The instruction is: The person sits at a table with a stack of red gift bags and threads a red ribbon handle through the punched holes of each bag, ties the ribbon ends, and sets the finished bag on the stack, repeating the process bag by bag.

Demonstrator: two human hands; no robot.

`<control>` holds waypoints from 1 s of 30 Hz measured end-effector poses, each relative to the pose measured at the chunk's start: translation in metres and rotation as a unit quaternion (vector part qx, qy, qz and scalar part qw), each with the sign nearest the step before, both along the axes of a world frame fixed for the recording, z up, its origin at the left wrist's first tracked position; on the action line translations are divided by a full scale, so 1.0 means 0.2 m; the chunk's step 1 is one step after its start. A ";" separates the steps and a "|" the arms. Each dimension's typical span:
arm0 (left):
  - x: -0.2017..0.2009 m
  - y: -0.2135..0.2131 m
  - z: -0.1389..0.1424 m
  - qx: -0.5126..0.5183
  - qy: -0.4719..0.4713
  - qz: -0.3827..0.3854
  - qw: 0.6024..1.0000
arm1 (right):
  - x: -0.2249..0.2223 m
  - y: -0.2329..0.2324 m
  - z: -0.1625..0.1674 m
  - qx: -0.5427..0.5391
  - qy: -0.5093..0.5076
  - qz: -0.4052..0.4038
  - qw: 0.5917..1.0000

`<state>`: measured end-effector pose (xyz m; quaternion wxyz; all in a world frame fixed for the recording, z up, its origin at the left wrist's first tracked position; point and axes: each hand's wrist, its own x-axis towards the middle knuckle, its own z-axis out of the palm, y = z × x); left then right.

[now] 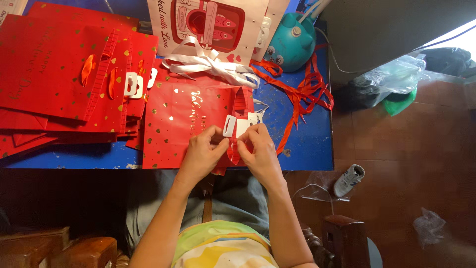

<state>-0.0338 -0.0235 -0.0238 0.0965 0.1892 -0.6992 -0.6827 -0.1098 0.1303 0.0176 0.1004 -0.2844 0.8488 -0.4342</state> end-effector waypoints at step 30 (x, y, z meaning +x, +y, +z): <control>0.03 0.00 0.06 -0.007 0.052 -0.022 0.998 | -0.01 -0.02 -0.04 -0.028 0.011 0.010 0.999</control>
